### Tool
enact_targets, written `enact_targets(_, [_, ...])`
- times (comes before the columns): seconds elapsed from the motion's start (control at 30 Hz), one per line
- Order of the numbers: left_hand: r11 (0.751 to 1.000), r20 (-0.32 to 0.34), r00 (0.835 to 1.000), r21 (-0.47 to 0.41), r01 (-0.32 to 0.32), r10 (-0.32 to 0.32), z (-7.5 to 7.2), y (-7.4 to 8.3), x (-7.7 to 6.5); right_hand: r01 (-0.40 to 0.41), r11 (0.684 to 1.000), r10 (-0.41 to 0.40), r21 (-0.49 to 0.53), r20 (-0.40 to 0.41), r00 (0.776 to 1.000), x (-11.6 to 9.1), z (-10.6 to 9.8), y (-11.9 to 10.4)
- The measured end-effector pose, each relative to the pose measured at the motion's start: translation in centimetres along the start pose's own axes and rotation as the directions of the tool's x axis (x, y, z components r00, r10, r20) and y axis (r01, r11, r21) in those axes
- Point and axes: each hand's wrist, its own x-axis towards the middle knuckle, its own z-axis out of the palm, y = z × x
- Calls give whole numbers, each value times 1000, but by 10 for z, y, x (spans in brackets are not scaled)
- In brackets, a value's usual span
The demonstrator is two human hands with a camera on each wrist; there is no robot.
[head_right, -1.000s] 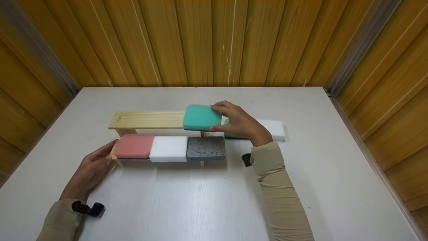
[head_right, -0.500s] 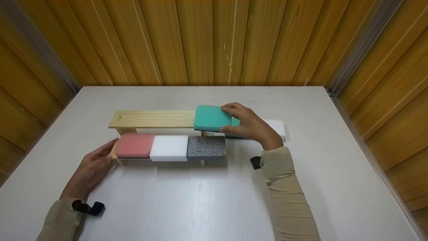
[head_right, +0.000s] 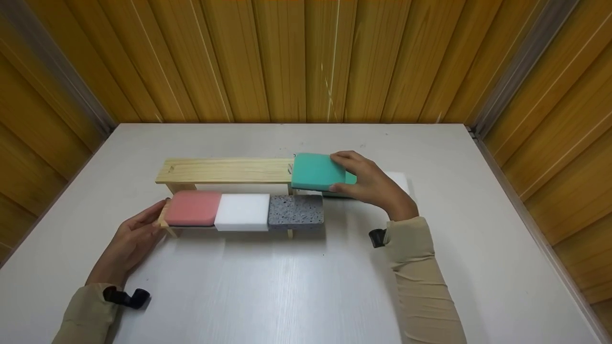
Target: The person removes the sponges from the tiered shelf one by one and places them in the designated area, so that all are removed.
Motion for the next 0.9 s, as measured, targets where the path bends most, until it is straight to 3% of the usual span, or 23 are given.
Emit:
enact_targets(0.33, [999,-5,1000,30,-12,12,0,0,1,-25,998,27,52,-27,999,-12,-5,9])
enact_targets(0.9, [999,22,1000,35,-23,23,-3,-2,1,-17,999,19,35,-69,997,-31,-8,28])
